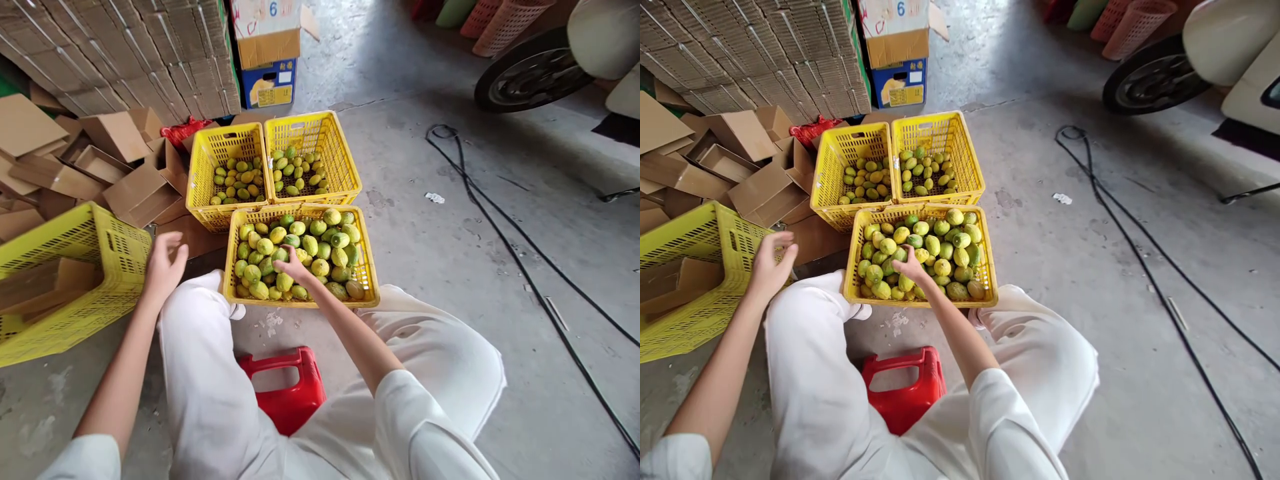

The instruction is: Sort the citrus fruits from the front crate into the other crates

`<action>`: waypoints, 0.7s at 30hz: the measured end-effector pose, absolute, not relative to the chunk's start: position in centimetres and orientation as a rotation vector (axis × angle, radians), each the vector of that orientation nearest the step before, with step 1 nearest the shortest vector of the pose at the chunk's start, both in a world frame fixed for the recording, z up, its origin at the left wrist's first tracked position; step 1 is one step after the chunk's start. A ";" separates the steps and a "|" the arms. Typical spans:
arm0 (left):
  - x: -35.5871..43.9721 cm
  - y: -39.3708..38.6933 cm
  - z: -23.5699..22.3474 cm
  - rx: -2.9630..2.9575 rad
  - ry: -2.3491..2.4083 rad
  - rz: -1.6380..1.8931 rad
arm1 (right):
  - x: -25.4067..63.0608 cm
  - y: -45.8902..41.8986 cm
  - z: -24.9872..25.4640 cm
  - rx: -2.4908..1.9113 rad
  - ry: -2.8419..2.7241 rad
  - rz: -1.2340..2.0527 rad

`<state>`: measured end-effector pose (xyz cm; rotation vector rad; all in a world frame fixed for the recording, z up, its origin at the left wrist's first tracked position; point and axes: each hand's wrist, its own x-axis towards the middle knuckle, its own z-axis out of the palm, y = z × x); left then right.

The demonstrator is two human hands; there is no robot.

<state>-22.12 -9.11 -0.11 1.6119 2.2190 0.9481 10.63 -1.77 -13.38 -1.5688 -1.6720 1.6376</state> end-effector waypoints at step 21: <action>-9.5 -3.7 -7.2 1.141 1.848 0.717 | 21.5 -2.9 -2.4 -0.967 -0.314 2.214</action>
